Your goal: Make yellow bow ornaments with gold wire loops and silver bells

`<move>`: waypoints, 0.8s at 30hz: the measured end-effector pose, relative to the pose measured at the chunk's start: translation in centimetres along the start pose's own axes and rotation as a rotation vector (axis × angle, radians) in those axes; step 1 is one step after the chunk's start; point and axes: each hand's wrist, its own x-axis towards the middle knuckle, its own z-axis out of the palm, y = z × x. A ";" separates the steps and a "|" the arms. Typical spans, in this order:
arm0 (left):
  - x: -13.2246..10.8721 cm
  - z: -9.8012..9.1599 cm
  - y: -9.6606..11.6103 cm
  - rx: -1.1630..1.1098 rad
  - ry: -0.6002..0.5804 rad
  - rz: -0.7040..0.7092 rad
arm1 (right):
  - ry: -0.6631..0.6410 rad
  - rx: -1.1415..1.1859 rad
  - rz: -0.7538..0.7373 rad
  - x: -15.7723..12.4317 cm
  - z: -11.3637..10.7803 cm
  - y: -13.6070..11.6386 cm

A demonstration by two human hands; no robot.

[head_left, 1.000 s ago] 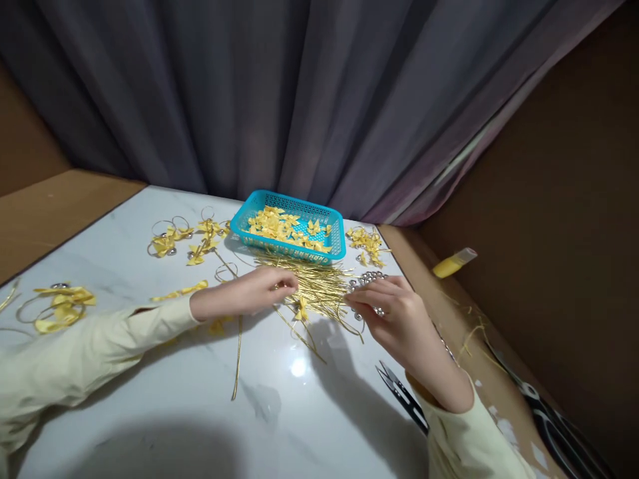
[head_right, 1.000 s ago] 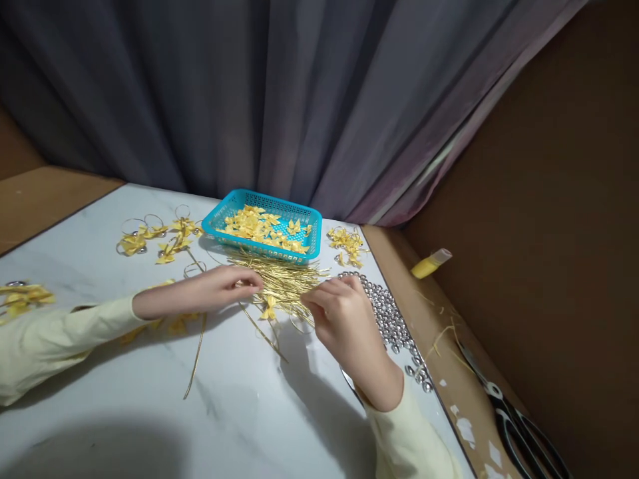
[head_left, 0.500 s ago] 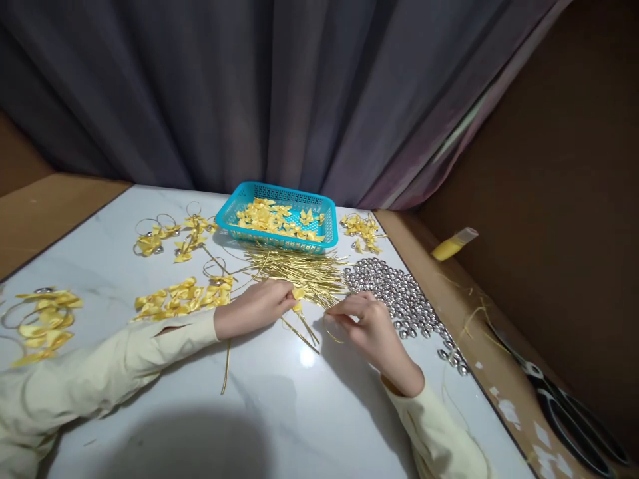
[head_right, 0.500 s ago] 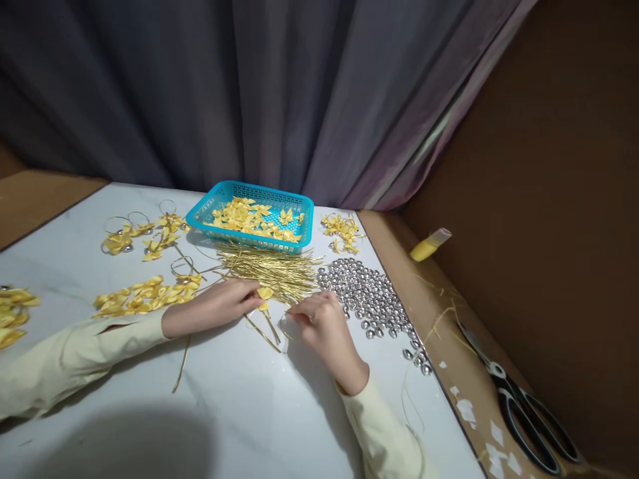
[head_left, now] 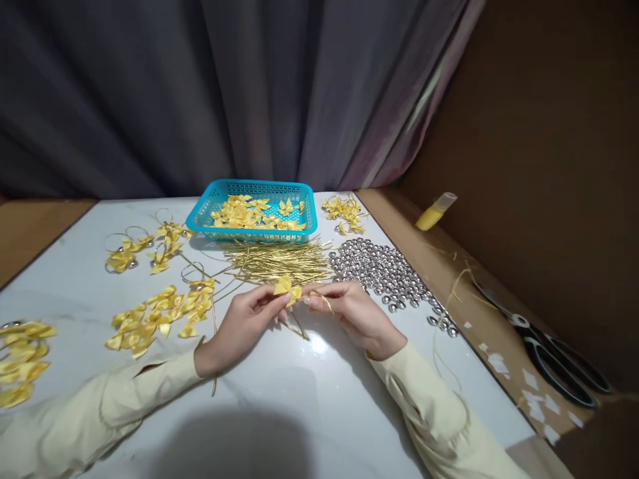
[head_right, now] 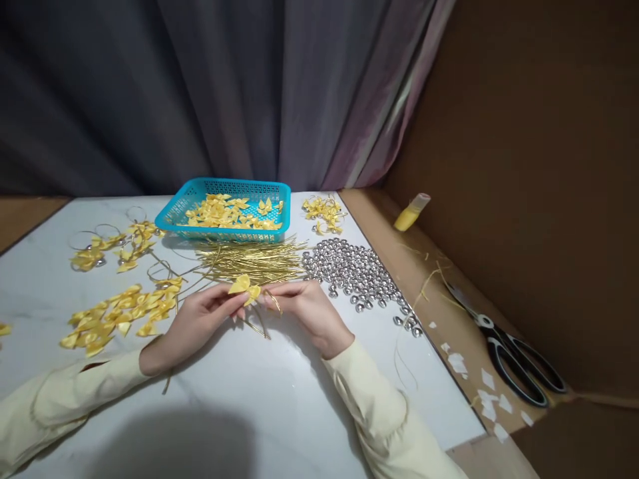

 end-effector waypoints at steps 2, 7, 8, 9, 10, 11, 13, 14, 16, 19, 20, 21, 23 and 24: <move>-0.2 0.2 -0.3 -0.022 -0.054 -0.003 | 0.007 0.004 -0.006 0.0 0.1 0.2; -0.4 -0.2 -0.6 -0.068 -0.196 0.092 | 0.047 -0.072 -0.045 0.1 0.1 0.3; -0.4 -0.4 -0.6 -0.091 -0.209 0.106 | 0.056 -0.096 -0.061 0.1 0.1 0.2; -0.4 -0.5 -0.6 -0.115 -0.212 0.101 | 0.057 -0.133 -0.090 0.1 0.2 0.1; -0.4 -0.6 -0.6 -0.128 -0.213 0.084 | 0.051 -0.186 -0.132 -0.1 0.3 0.0; -0.5 -0.7 -0.7 -0.130 -0.213 0.059 | 0.041 -0.255 -0.186 -0.2 0.4 -0.1; -0.5 -0.6 -0.8 -0.108 -0.219 0.007 | 0.026 -0.433 -0.317 -0.7 0.7 -0.1; -0.5 -0.5 -0.8 -0.087 -0.229 -0.009 | 0.024 -0.523 -0.380 -0.9 0.8 0.0; -0.5 -0.2 -1.0 -0.027 -0.249 -0.006 | 0.024 -0.660 -0.466 -1.3 1.2 0.1; -0.6 0.0 -1.1 0.101 -0.266 0.044 | -0.001 -0.762 -0.518 -1.7 1.5 0.3; -0.7 0.0 -1.2 0.140 -0.270 0.054 | -0.007 -0.775 -0.521 -1.7 1.6 0.3; -0.7 -0.1 -1.2 0.172 -0.276 0.058 | -0.009 -0.783 -0.527 -1.8 1.6 0.2; -0.8 -0.1 -1.1 0.221 -0.290 0.055 | -0.008 -0.789 -0.532 -1.8 1.6 0.2; -0.8 -0.2 -1.1 0.238 -0.293 0.056 | 0.000 -0.786 -0.528 -1.8 1.6 0.2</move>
